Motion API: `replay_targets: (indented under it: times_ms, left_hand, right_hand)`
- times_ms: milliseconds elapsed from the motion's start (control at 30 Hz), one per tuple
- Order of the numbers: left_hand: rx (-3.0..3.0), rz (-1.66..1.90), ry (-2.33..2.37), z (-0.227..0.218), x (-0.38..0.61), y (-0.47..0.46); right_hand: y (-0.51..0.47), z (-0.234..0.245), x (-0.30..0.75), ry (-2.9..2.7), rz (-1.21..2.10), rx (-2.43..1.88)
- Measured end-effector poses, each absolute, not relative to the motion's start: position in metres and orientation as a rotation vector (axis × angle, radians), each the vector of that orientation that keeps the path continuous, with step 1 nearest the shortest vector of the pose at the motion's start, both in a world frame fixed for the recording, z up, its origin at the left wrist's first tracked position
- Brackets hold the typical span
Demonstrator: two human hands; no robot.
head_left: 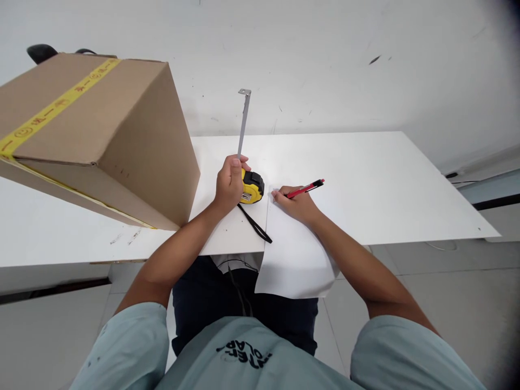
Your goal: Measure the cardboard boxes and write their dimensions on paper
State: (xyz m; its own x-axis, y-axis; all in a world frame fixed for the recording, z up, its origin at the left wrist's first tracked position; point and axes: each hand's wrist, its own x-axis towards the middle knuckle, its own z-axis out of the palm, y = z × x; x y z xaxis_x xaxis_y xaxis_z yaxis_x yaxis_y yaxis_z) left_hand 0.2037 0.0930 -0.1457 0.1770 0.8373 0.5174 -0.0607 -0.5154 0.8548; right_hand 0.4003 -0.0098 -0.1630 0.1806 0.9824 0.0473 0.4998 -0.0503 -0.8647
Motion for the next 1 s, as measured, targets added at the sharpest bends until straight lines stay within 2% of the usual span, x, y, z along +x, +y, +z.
replay_targets:
  times_ms: [1000]
  left_hand:
    - [1.737,1.493,0.734,-0.1484,0.2026,0.0923]
  right_hand:
    - [-0.0104,-0.1603,0.3994,-1.431,0.749,-1.662]
